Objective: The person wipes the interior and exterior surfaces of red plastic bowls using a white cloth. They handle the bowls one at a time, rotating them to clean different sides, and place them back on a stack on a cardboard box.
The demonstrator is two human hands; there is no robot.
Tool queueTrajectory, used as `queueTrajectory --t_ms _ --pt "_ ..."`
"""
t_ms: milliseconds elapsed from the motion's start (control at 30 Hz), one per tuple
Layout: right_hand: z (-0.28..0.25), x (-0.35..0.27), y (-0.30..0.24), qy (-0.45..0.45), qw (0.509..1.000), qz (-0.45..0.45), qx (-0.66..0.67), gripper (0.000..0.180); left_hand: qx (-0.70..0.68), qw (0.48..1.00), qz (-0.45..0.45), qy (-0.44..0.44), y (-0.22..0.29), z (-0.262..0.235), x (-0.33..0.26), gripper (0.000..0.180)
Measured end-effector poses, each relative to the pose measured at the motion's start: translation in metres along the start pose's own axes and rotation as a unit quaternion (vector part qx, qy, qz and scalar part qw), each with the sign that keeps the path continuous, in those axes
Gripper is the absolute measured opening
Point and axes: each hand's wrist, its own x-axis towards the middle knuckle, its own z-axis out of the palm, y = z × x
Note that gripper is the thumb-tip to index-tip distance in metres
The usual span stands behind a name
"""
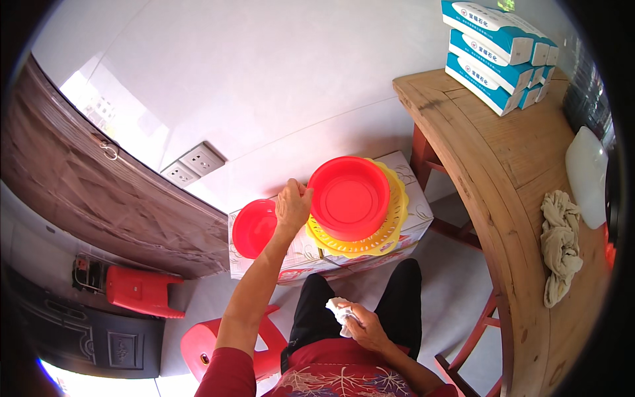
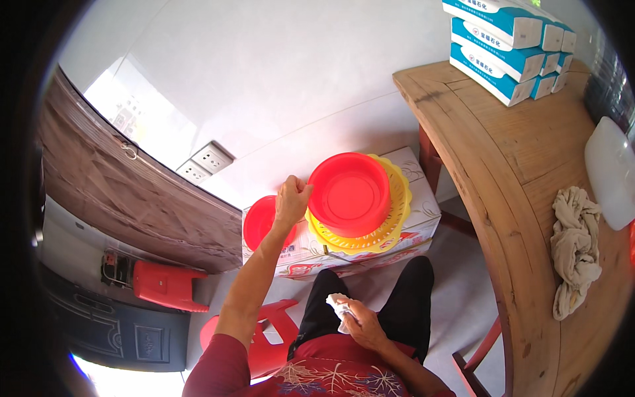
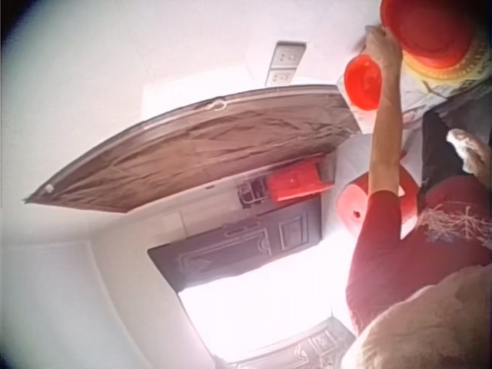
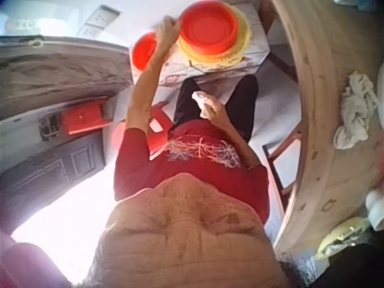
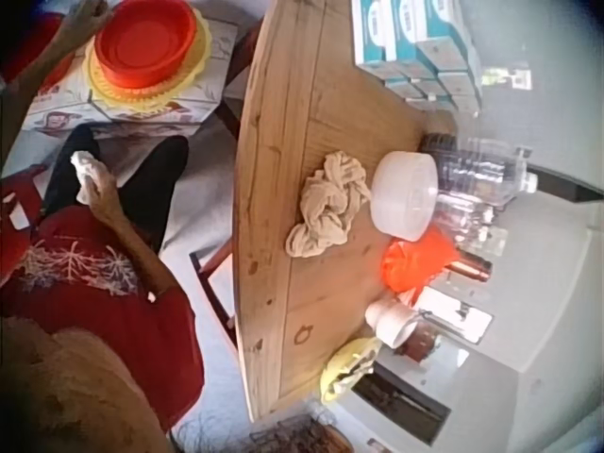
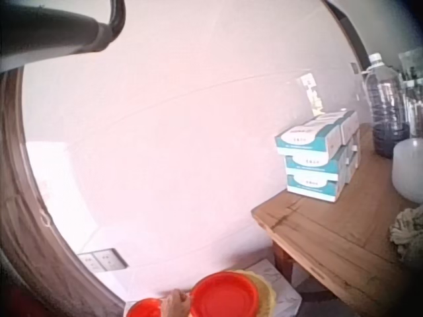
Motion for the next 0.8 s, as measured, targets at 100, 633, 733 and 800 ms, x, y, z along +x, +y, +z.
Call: queueTrajectory --t_ms 100,633,733,800 --pt "0.000 0.000 -0.001 -0.005 0.999 0.022 0.027 0.034 0.033 0.981 0.187 0.036 0.018 -0.010 -0.013 0.017" --pt "0.002 -0.001 -0.001 0.002 1.000 -0.002 0.009 0.033 0.064 0.886 0.447 -0.105 0.051 -0.022 -0.058 0.021" --pt "0.003 -0.003 -0.001 -0.004 1.000 0.013 0.012 0.033 0.031 0.898 0.427 -0.097 0.049 -0.019 -0.059 0.025" --pt "0.002 -0.003 -0.001 -0.003 1.000 0.017 0.011 0.033 0.006 0.909 0.407 -0.086 0.051 -0.018 -0.058 0.025"
